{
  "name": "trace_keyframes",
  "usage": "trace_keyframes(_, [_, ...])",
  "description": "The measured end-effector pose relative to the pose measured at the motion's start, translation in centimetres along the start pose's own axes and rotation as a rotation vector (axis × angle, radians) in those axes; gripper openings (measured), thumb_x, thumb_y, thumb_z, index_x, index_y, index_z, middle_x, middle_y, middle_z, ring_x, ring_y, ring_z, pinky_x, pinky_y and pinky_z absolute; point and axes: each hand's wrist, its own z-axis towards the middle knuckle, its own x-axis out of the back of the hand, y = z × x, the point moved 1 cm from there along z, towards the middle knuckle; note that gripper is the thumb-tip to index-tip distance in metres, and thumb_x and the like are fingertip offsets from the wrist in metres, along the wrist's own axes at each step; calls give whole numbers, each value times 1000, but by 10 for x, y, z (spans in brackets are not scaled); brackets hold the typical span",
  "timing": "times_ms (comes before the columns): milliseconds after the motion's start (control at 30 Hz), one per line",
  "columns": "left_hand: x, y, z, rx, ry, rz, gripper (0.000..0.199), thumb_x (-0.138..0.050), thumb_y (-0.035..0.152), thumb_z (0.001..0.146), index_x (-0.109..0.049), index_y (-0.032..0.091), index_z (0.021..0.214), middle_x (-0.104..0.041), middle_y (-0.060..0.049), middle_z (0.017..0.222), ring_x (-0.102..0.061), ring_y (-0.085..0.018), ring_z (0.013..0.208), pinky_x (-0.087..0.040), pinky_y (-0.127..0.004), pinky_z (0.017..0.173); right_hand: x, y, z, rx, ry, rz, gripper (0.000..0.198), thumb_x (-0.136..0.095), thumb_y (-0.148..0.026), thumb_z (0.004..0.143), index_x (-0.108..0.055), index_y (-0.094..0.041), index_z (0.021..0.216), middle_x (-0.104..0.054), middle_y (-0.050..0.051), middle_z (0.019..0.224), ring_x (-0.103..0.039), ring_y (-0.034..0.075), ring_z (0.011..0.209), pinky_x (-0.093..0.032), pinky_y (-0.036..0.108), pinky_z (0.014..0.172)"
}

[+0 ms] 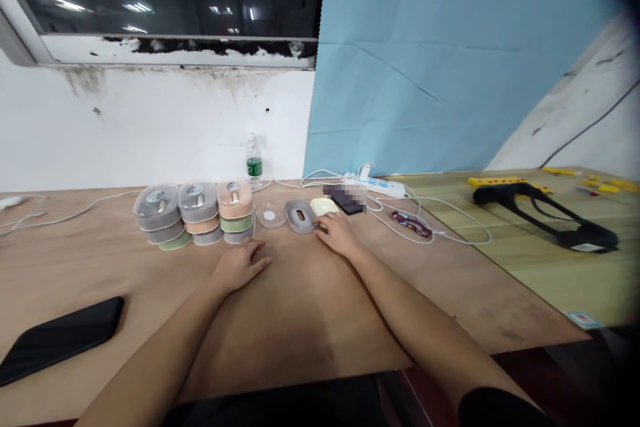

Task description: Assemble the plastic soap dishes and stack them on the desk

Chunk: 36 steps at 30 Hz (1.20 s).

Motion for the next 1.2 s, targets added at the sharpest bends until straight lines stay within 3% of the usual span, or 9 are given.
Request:
trace_keyframes(333, [2,3,0,-14,-22,15,49,-47,52,86,-52,20,123,-60,-10,113,-61,-25,99,-49,-37,83,-5,-6,2,40,19,96,20,-67,-34,78,-63,-22,93,-60,3,85,-54,18,83,-34,26,72])
trace_keyframes(500, [1,2,0,-3,-31,0,49,-48,52,86,-52,20,123,-60,-10,112,-61,-25,97,-49,-37,83,-7,-4,2,-57,63,164,32,-71,-41,71,-56,-20,90,-62,0,81,-55,17,75,-34,25,65])
trace_keyframes(733, [2,3,0,-14,-30,20,49,-47,52,87,-51,20,124,-60,-10,114,-60,-25,99,-48,-38,85,-5,-6,2,-89,31,88,20,-58,-19,75,-56,-21,95,-65,2,79,-58,20,78,-35,27,69])
trace_keyframes(867, [2,2,0,-18,-31,13,49,-48,51,86,-51,19,124,-59,-10,114,-60,-26,99,-48,-38,86,-4,-6,2,-147,52,96,22,-55,-19,75,-57,-20,97,-67,4,81,-59,22,80,-37,28,70])
trace_keyframes(1033, [3,3,-1,-16,-27,15,49,-48,51,86,-51,21,124,-59,-9,116,-61,-25,98,-48,-37,85,-2,-5,2,-313,227,335,25,-57,-34,78,-58,-18,97,-66,5,79,-58,20,71,-41,28,65])
trace_keyframes(1200, [2,4,-1,-11,-39,23,49,-47,51,87,-50,20,125,-59,-10,115,-59,-25,101,-48,-37,86,0,-12,4,-391,394,894,40,-67,-43,71,-61,-15,99,-69,7,95,-62,22,86,-48,30,73])
